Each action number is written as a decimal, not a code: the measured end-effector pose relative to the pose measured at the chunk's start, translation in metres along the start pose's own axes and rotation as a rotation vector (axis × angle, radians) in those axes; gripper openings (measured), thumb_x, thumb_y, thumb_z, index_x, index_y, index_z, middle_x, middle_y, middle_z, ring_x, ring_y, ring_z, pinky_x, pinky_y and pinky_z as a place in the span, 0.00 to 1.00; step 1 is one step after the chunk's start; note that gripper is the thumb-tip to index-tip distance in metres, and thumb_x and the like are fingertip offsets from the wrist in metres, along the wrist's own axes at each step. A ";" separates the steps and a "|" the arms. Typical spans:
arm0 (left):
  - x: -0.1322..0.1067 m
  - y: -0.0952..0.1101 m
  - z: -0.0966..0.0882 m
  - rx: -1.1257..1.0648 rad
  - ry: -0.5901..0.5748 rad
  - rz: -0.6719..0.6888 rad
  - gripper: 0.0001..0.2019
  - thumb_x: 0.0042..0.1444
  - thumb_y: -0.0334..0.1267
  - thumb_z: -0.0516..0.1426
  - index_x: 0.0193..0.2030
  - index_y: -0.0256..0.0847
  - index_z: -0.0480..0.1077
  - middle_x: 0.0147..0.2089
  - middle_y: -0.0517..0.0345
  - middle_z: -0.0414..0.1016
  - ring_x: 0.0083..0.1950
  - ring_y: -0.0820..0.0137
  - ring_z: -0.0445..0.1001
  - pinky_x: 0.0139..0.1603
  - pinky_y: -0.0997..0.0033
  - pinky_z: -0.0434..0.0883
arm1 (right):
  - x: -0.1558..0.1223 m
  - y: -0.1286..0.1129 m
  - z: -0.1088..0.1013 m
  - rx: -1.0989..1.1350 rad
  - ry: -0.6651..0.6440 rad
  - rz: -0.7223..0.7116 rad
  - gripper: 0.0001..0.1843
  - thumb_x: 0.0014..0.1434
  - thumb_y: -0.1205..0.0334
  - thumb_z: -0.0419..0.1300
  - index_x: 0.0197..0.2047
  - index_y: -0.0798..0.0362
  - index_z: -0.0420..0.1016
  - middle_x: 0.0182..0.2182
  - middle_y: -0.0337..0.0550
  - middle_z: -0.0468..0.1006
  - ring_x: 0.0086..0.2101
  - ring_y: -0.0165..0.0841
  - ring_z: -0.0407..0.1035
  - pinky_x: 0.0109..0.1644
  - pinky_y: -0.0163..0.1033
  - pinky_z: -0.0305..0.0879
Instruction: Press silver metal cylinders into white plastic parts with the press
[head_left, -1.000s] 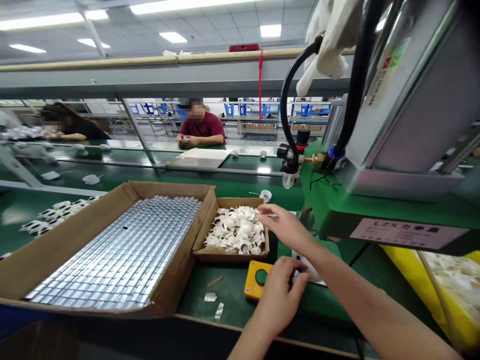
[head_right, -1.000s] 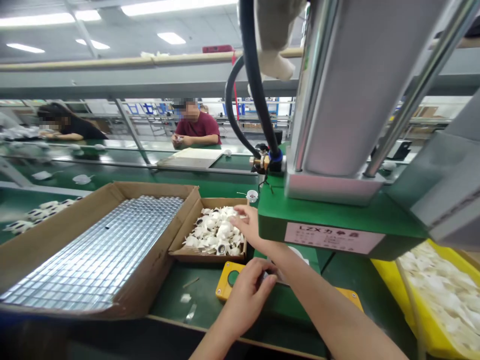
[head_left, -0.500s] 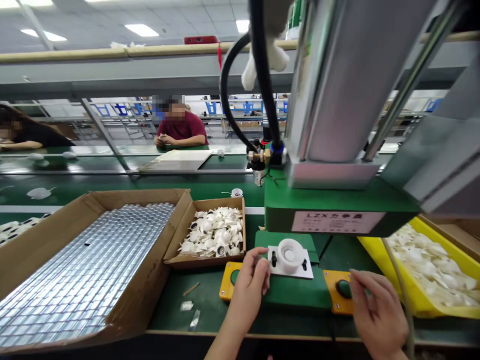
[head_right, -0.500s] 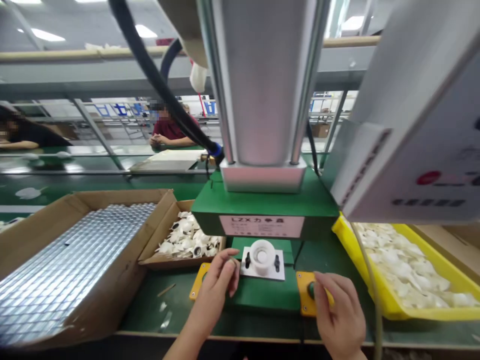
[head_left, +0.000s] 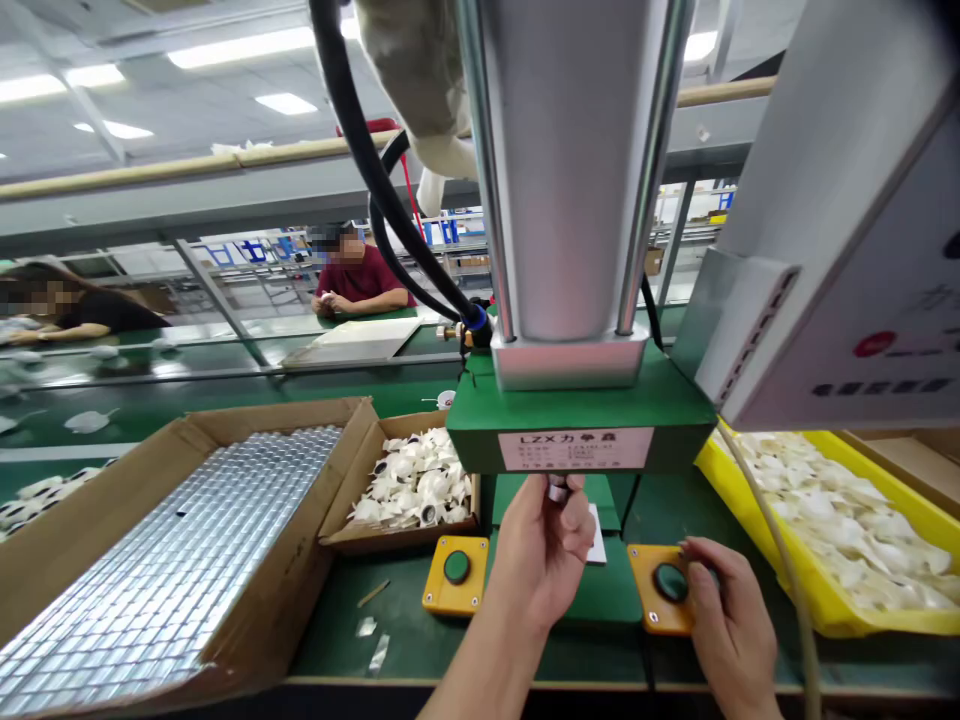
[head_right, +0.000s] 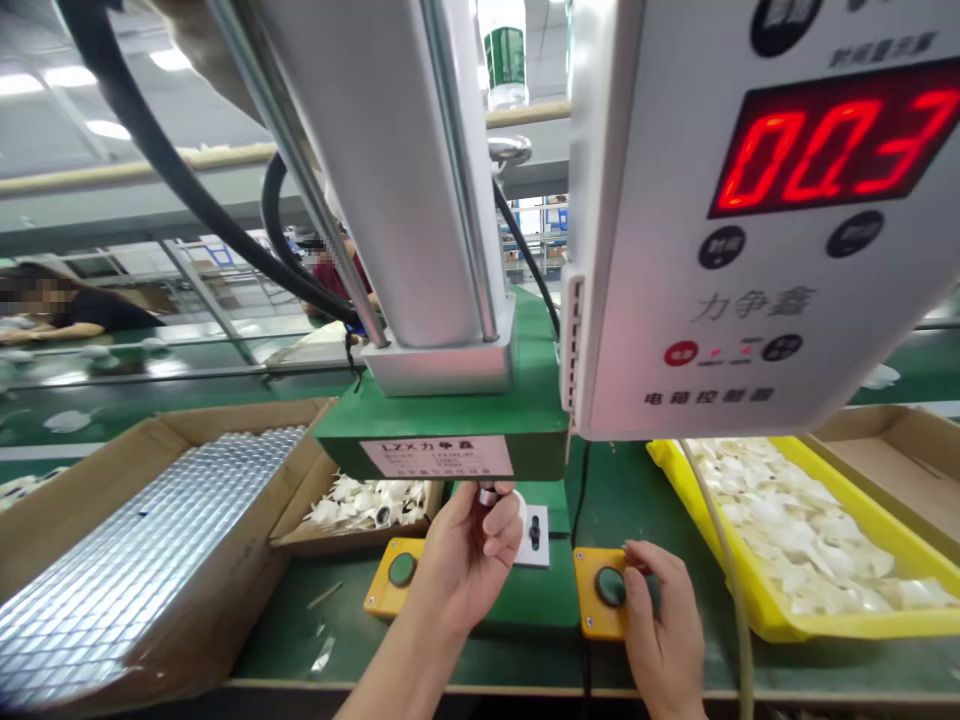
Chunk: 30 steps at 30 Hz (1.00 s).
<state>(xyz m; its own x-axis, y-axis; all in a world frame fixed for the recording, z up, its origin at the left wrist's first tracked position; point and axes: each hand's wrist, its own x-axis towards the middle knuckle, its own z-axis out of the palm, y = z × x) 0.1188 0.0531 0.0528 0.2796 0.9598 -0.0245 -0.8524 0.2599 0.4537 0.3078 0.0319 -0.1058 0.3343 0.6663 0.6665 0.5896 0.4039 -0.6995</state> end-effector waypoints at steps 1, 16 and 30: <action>0.002 -0.001 0.002 -0.026 -0.022 -0.014 0.09 0.58 0.40 0.56 0.32 0.35 0.65 0.29 0.61 0.62 0.22 0.83 0.54 0.17 0.85 0.54 | 0.000 0.000 0.000 0.003 -0.013 -0.001 0.13 0.62 0.57 0.51 0.47 0.53 0.68 0.43 0.48 0.71 0.44 0.40 0.67 0.47 0.47 0.64; -0.031 0.015 -0.046 0.931 0.428 0.521 0.14 0.56 0.41 0.57 0.48 0.49 0.62 0.28 0.69 0.62 0.22 0.81 0.59 0.22 0.81 0.56 | 0.009 -0.021 0.004 0.053 -0.021 -0.056 0.09 0.63 0.65 0.49 0.44 0.51 0.69 0.40 0.46 0.70 0.43 0.36 0.66 0.46 0.45 0.66; -0.026 0.021 -0.098 1.188 0.347 0.441 0.20 0.54 0.58 0.51 0.38 0.42 0.65 0.16 0.68 0.58 0.18 0.75 0.58 0.18 0.77 0.58 | 0.135 0.025 -0.105 -0.470 0.051 0.063 0.14 0.61 0.54 0.52 0.45 0.51 0.71 0.39 0.45 0.76 0.34 0.35 0.70 0.35 0.40 0.67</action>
<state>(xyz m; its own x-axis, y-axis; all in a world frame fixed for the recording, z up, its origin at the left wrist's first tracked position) 0.0503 0.0441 -0.0248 -0.1996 0.9630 0.1808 0.1136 -0.1605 0.9805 0.4449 0.0662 -0.0056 0.4087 0.6444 0.6463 0.8319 0.0284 -0.5543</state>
